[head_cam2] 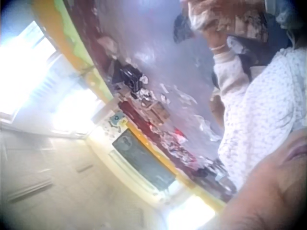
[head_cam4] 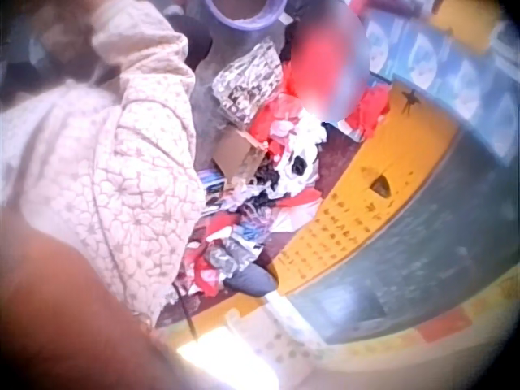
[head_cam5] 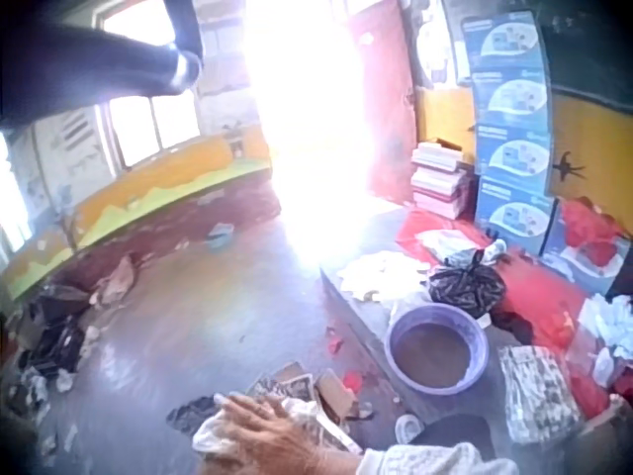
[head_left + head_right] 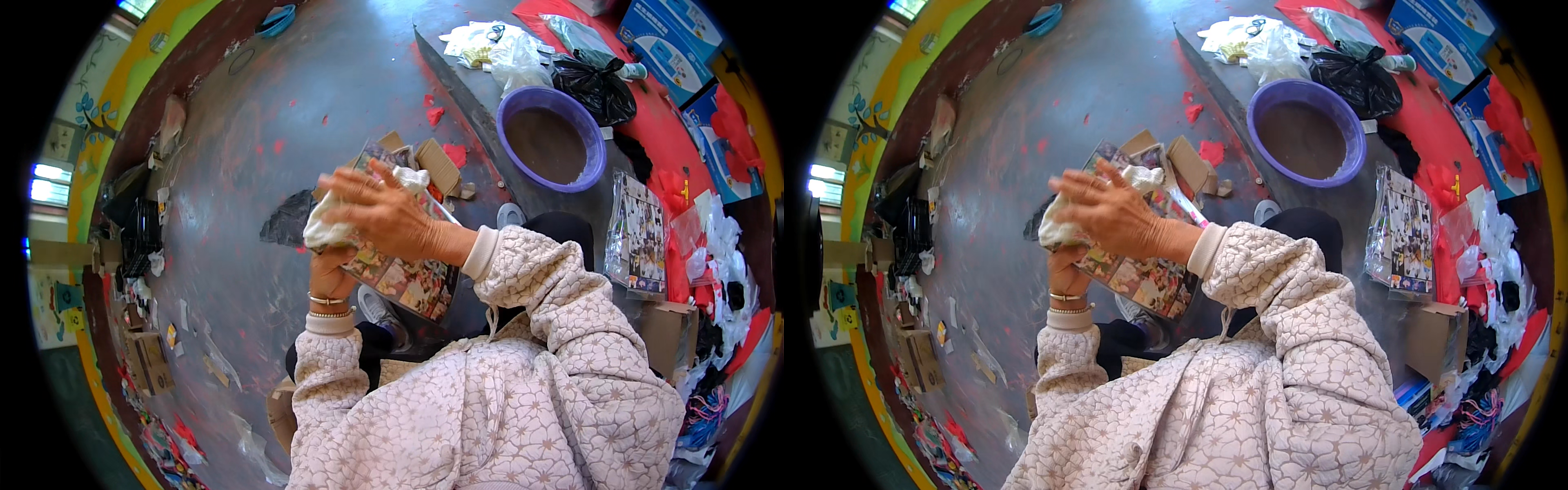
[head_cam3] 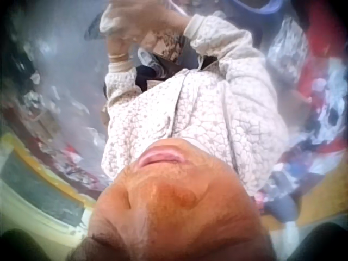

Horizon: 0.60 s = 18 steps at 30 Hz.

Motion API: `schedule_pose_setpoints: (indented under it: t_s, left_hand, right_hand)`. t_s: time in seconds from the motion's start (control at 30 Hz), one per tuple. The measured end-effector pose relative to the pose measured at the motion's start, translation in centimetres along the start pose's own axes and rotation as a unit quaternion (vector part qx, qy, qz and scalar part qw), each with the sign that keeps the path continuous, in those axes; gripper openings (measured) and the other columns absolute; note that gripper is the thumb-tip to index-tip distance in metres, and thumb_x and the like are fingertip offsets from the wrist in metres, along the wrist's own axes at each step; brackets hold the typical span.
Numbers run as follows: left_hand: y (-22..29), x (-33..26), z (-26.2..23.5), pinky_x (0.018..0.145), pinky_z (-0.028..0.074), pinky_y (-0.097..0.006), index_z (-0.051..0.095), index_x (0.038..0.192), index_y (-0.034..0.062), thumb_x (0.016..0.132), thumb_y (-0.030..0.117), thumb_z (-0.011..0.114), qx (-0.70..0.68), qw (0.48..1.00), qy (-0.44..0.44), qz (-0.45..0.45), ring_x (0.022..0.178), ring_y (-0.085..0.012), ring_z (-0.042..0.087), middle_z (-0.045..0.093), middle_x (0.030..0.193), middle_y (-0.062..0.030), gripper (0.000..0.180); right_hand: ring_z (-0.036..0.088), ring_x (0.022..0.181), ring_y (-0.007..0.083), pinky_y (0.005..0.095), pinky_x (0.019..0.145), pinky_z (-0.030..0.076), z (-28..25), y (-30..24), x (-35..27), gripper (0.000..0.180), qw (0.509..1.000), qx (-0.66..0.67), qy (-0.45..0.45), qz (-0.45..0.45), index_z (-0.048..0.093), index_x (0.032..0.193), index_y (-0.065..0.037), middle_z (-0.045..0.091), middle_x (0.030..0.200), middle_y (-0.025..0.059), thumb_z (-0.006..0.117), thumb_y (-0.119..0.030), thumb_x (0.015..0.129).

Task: The person sits on the floor and wipes the covers of several photo albums with a white cloth. They handle each album one at a time, wiping both the front and back covers before placing them aside.

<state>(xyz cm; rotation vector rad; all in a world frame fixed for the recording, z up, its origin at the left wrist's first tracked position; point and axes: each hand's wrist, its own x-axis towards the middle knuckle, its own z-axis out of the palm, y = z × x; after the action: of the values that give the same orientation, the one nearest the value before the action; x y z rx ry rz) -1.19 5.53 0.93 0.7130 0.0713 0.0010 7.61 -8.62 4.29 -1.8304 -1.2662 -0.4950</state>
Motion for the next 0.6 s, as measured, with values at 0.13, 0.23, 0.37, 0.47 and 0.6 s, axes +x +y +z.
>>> schedule_pose_setpoints:
  t_s: [0.13, 0.23, 0.37, 0.47, 0.6]
  left_hand:
    - [0.5, -0.4, -4.6, 0.089, 0.042, -0.042, 0.035, 0.127, 0.0024, 0.063, -0.008, 0.053, 0.005, 0.994, -0.112, 0.004, 0.104, -0.0276, 0.051, 0.05, 0.115, -0.0134, 0.067]
    - [1.0, -0.3, 0.4, 0.087, 0.043, -0.04, 0.029, 0.131, 0.0016, 0.061, -0.005, 0.055, 0.002, 1.0, -0.025, 0.001, 0.099, -0.0259, 0.053, 0.051, 0.114, -0.0155, 0.075]
    - [2.2, -0.8, -2.3, 0.087, 0.043, -0.04, 0.026, 0.133, 0.0026, 0.06, -0.003, 0.055, -0.014, 0.998, -0.005, 0.057, 0.102, -0.0263, 0.052, 0.049, 0.116, -0.0173, 0.079]
    - [3.5, -1.2, -3.8, 0.085, 0.044, -0.041, 0.038, 0.12, -0.0056, 0.061, 0.0, 0.054, -0.011, 0.993, 0.068, 0.098, 0.099, -0.028, 0.053, 0.053, 0.11, -0.0163, 0.062]
    - [4.5, -1.2, -3.9, 0.085, 0.045, -0.041, 0.046, 0.111, -0.0084, 0.065, 0.001, 0.053, -0.012, 0.994, 0.033, 0.102, 0.1, -0.0269, 0.053, 0.056, 0.106, -0.0154, 0.048]
  right_hand:
    - [0.053, 0.1, 0.0208, 0.0301, 0.09, 0.04, -0.4, 4.0, 0.9, 0.028, 0.738, 0.495, 0.058, 0.454, 0.048, 0.114, -0.005, 0.054, 0.111, 0.0125, 0.047, -0.015, 0.088]
    - [0.057, 0.093, 0.0221, 0.0332, 0.081, 0.047, 1.6, 5.3, -0.9, 0.031, 0.507, 0.746, 0.024, 0.431, 0.045, 0.116, 0.0, 0.056, 0.106, 0.0122, 0.039, -0.02, 0.092]
    - [0.059, 0.091, 0.0264, 0.0393, 0.078, 0.05, 0.0, 10.0, -1.6, 0.036, 0.389, 0.757, 0.112, 0.512, 0.046, 0.113, 0.0, 0.057, 0.104, 0.0148, 0.032, -0.026, 0.093]
    - [0.06, 0.079, 0.0319, 0.0514, 0.066, 0.049, -2.8, 10.2, -1.2, 0.034, 0.405, 0.749, 0.145, 0.505, 0.046, 0.108, -0.003, 0.058, 0.094, 0.015, 0.031, -0.029, 0.092]
    - [0.06, 0.075, 0.0293, 0.0498, 0.064, 0.049, -2.9, 11.0, -1.9, 0.032, 0.421, 0.733, 0.146, 0.514, 0.048, 0.104, -0.004, 0.059, 0.091, 0.0138, 0.031, -0.029, 0.092]
